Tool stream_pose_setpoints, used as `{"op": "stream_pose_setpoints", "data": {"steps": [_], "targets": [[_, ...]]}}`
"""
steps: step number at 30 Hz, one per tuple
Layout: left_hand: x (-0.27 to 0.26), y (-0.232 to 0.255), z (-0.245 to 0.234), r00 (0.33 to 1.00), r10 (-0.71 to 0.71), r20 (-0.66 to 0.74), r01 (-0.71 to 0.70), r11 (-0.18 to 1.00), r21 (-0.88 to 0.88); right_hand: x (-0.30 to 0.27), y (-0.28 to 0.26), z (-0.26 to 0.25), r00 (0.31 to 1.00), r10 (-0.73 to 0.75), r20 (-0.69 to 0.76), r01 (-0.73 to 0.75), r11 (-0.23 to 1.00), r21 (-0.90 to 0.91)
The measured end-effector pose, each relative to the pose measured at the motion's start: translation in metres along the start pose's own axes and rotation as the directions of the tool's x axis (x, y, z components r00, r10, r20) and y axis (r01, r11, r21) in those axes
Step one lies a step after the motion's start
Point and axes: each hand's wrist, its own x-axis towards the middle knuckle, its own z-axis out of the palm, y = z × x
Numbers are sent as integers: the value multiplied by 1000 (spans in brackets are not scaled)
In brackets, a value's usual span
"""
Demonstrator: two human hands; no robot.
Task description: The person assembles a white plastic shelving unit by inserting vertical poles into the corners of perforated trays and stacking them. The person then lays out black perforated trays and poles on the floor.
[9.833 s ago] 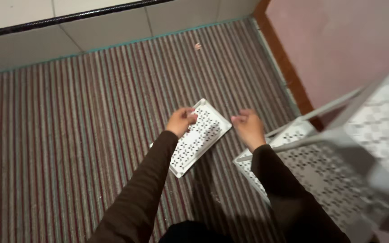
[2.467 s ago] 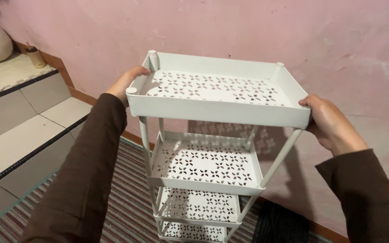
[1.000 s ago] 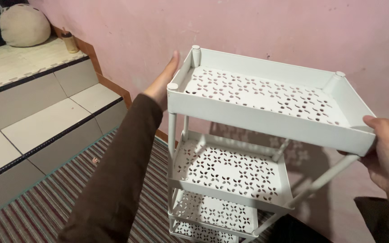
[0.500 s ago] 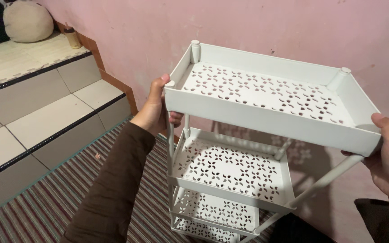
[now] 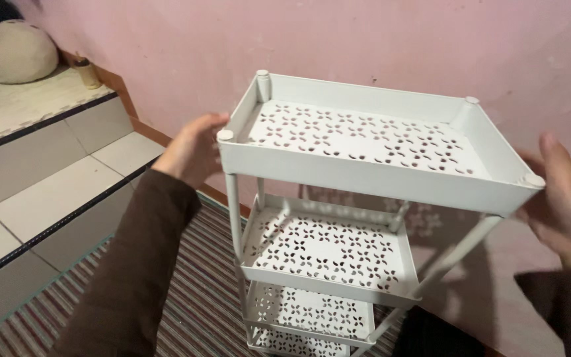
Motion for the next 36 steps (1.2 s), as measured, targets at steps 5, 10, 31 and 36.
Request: {"op": "stream_pose_setpoints", "data": {"steps": [5,10,31,36], "targets": [[88,-3,5,984,106,140,-84,985,-153,56,-8,11,999,-38,12,38,999,3],[140,-9,12,976,84,203,-34,971,-238,73,-26,42,991,74,111,-86,991,104],[153,-15,7,999,-46,26,45,997,68,184,7,14,988,86,124,-55,971,-232],[147,-20,9,997,-38,64,43,997,-72,228,35,-9,971,96,218,-83,994,-69]]}}
